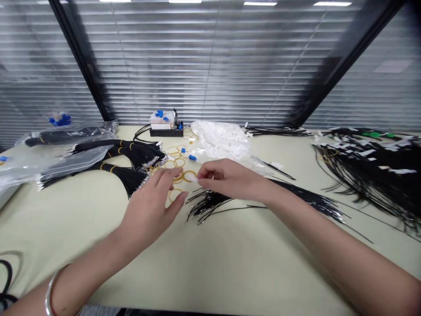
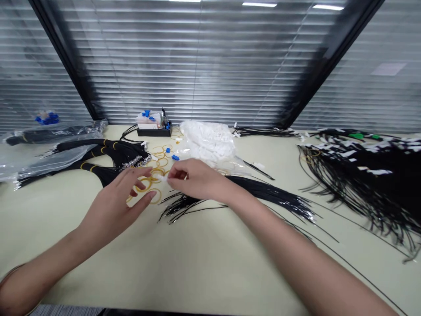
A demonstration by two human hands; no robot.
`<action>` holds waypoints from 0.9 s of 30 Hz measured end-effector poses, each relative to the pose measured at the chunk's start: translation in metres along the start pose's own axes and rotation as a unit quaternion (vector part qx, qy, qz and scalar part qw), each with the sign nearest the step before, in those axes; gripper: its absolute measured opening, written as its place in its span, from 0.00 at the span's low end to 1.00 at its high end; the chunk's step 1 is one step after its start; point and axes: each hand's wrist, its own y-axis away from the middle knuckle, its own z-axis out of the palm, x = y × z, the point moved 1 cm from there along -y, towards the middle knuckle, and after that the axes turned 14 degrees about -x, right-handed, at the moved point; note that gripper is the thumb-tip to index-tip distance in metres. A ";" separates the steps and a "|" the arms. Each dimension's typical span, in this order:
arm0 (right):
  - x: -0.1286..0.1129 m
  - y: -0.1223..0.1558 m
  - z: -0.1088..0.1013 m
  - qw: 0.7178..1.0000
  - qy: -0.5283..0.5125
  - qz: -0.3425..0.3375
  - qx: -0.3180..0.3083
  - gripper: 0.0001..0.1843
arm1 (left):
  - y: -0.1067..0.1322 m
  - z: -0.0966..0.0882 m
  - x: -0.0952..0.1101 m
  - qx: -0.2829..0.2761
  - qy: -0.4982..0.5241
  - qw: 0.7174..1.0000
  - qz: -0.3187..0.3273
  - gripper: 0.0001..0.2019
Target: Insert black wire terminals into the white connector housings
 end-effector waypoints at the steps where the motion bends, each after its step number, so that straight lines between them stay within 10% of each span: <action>1: -0.004 0.008 0.003 0.999 -0.025 -0.013 -0.017 0.08 | 0.000 0.000 0.001 0.007 0.028 0.999 0.016 0.19; 10: -0.003 0.027 0.042 0.963 -0.259 -0.068 0.030 0.17 | 0.001 0.001 0.009 0.025 0.269 0.962 0.025 0.10; 18: -0.006 0.030 0.055 0.873 -0.486 -0.032 -0.031 0.16 | 0.006 0.003 0.011 0.078 0.123 0.978 0.151 0.14; 23: 0.000 0.027 0.049 0.916 -0.397 -0.030 -0.053 0.14 | 0.006 0.005 0.010 0.071 0.104 0.980 0.155 0.14; 27: 0.002 0.030 0.036 0.988 -0.137 -0.051 -0.045 0.12 | 0.006 0.006 0.009 0.044 0.124 0.985 0.113 0.15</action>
